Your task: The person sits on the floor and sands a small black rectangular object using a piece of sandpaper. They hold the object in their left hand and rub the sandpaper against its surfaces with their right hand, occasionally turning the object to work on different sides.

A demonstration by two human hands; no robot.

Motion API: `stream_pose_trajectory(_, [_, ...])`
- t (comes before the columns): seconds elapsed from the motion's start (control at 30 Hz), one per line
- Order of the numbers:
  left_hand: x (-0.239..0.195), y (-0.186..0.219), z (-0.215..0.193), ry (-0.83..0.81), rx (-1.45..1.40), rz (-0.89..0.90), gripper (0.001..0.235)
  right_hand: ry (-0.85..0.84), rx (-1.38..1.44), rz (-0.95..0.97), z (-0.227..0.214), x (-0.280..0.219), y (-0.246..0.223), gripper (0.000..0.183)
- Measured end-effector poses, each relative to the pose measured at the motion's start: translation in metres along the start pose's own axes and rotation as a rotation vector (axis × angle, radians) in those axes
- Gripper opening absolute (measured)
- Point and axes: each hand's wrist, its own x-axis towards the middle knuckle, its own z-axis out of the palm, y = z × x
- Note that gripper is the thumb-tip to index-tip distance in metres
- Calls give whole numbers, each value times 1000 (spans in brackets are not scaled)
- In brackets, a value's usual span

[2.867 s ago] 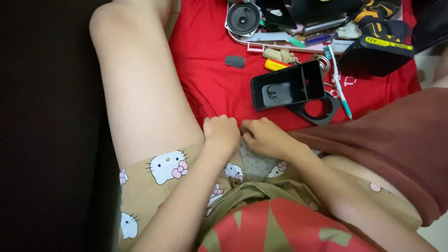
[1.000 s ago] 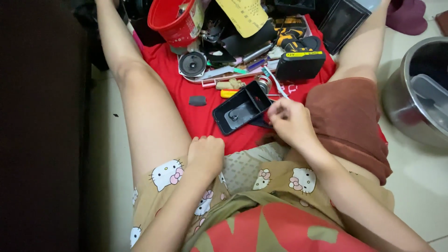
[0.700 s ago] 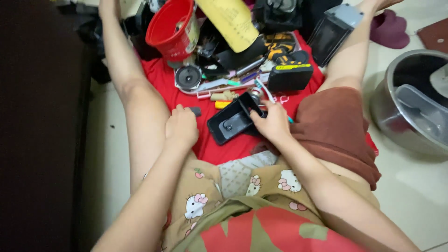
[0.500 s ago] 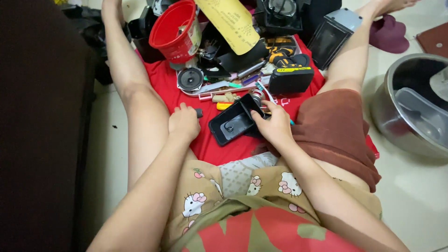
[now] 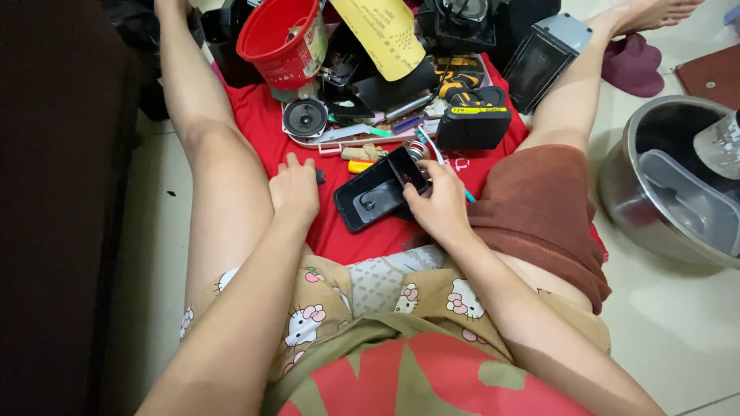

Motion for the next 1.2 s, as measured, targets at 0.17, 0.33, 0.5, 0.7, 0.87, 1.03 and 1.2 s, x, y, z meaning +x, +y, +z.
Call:
stream_pose_trajectory(0.17, [-2, -5, -5, 58, -60, 0, 24, 10, 39, -26, -3, 1, -5, 35])
stream_pose_trajectory(0.33, [-23, 5, -47, 221, -597, -176, 12, 56, 94, -208, -4, -1, -11, 24])
stream_pose_trajectory(0.5, [-27, -10, -6, 198, -1427, -279, 27, 1, 94, -233, -2, -4, -18, 26])
stream_pose_trajectory(0.7, [-25, 7, -9, 133, -1281, -280, 25, 64, 134, -331, -8, -9, -30, 27])
stream_pose_trajectory(0.87, [-29, 27, -18, -117, -1198, 151, 22, 40, 181, -522, -7, -14, -41, 25])
stream_pose_trajectory(1.03, [-43, 35, -27, -484, -1496, 73, 12, -98, 228, -616, 2, -16, -39, 20])
stream_pose_trajectory(1.2, [-42, 31, -43, -567, -1560, -5, 25, -134, 270, -576, 5, -10, -35, 15])
